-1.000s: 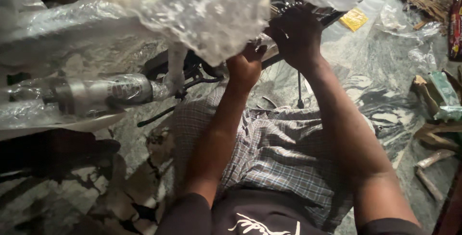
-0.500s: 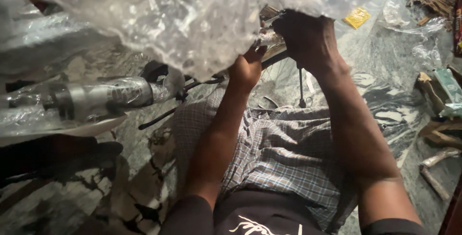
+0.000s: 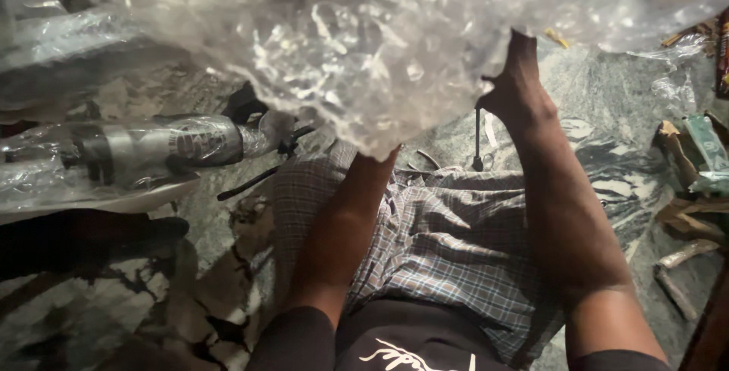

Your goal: The person removes bubble wrap from a bicycle, then uses a wrench to tighten the rear wheel axle nuts. They adjust the rear wheel and tire, then use the wrench to tighten the front wheel axle nuts.

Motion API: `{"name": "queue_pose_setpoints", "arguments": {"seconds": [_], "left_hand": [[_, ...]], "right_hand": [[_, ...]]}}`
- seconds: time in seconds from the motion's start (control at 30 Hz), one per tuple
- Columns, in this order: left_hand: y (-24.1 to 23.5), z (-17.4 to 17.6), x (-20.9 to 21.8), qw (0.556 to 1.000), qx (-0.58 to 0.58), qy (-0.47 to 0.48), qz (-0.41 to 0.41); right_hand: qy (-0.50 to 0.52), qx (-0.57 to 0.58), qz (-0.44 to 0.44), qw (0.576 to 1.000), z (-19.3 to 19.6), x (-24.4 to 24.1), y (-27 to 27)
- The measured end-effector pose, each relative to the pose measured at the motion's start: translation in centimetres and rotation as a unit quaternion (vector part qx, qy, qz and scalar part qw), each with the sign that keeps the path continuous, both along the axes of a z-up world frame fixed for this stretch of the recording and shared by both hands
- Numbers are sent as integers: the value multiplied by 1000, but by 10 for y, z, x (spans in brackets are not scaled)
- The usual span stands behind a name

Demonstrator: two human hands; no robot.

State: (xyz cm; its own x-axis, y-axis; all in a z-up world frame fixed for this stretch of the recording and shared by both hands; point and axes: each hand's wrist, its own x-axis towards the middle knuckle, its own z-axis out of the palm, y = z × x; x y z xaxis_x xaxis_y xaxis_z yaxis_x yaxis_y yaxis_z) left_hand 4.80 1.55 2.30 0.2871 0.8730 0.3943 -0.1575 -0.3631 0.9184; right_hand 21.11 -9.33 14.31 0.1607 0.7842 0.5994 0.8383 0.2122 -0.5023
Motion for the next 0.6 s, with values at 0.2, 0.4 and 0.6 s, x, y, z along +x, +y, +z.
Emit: {"name": "queue_pose_setpoints", "arguments": {"seconds": [0.2, 0.4, 0.6], "left_hand": [[0, 9, 2, 1000, -12, -5, -24], [-4, 9, -3, 1000, -12, -7, -7], [2, 6, -7, 1000, -27, -7, 7]], "right_hand": [[-97, -122, -32, 987, 3, -1, 7], [-99, -139, -47, 984, 10, -3, 12], [-105, -163, -54, 979, 6, -3, 18]]}}
